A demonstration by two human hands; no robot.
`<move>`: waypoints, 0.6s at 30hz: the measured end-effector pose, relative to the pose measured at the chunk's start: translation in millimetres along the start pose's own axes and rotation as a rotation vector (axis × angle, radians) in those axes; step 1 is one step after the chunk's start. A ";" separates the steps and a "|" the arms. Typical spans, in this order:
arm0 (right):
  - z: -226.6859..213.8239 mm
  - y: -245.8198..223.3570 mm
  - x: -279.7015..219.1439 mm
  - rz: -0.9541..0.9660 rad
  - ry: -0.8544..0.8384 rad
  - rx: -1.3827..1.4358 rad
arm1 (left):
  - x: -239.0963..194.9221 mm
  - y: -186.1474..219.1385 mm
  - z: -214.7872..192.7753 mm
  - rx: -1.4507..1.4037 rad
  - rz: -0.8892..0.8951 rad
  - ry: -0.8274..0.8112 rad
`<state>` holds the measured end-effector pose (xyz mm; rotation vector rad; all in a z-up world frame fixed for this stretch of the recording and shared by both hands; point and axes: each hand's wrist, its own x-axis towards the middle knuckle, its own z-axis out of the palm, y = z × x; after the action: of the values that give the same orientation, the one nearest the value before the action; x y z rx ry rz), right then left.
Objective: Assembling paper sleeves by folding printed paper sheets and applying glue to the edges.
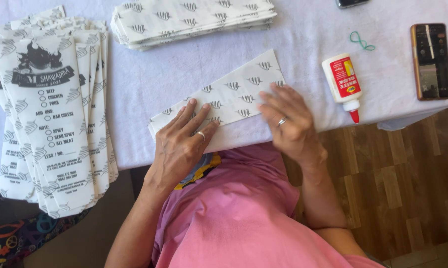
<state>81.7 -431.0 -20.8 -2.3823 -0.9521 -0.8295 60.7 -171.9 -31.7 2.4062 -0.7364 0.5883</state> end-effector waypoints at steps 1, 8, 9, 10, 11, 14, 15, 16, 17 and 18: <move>2.9 -8.6 0.6 -0.004 0.005 -0.007 | -2.7 -3.1 -0.3 0.001 0.007 0.006; -1.4 -16.6 -26.2 0.102 -0.255 -0.070 | -30.6 -6.0 -23.4 0.010 0.025 -0.159; -5.8 -9.1 -32.5 0.134 -0.261 -0.118 | -37.0 -5.5 -32.0 0.060 0.003 -0.189; -11.3 -4.5 -37.4 0.134 -0.261 -0.117 | -45.6 -8.0 -40.3 0.061 0.003 -0.190; -16.8 0.0 -42.3 0.179 -0.286 -0.168 | -54.5 -10.4 -48.7 0.119 -0.002 -0.234; -19.9 5.4 -48.9 0.228 -0.292 -0.211 | -79.3 -14.5 -58.7 0.212 -0.035 -0.250; -18.8 5.4 -50.0 0.234 -0.275 -0.202 | -87.5 -15.1 -59.8 0.244 -0.062 -0.224; -18.3 5.2 -50.1 0.232 -0.271 -0.202 | -88.4 -11.7 -60.7 0.247 -0.061 -0.221; -17.8 5.2 -50.1 0.230 -0.267 -0.205 | -89.2 -8.4 -61.5 0.289 -0.090 -0.215; -17.7 4.7 -50.6 0.229 -0.264 -0.208 | -90.2 -4.8 -62.3 0.329 -0.120 -0.212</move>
<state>49.2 -467.8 -42.6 -2.7682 -0.6953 -0.5604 -19.4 -97.1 -35.5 2.8282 -0.6121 0.4374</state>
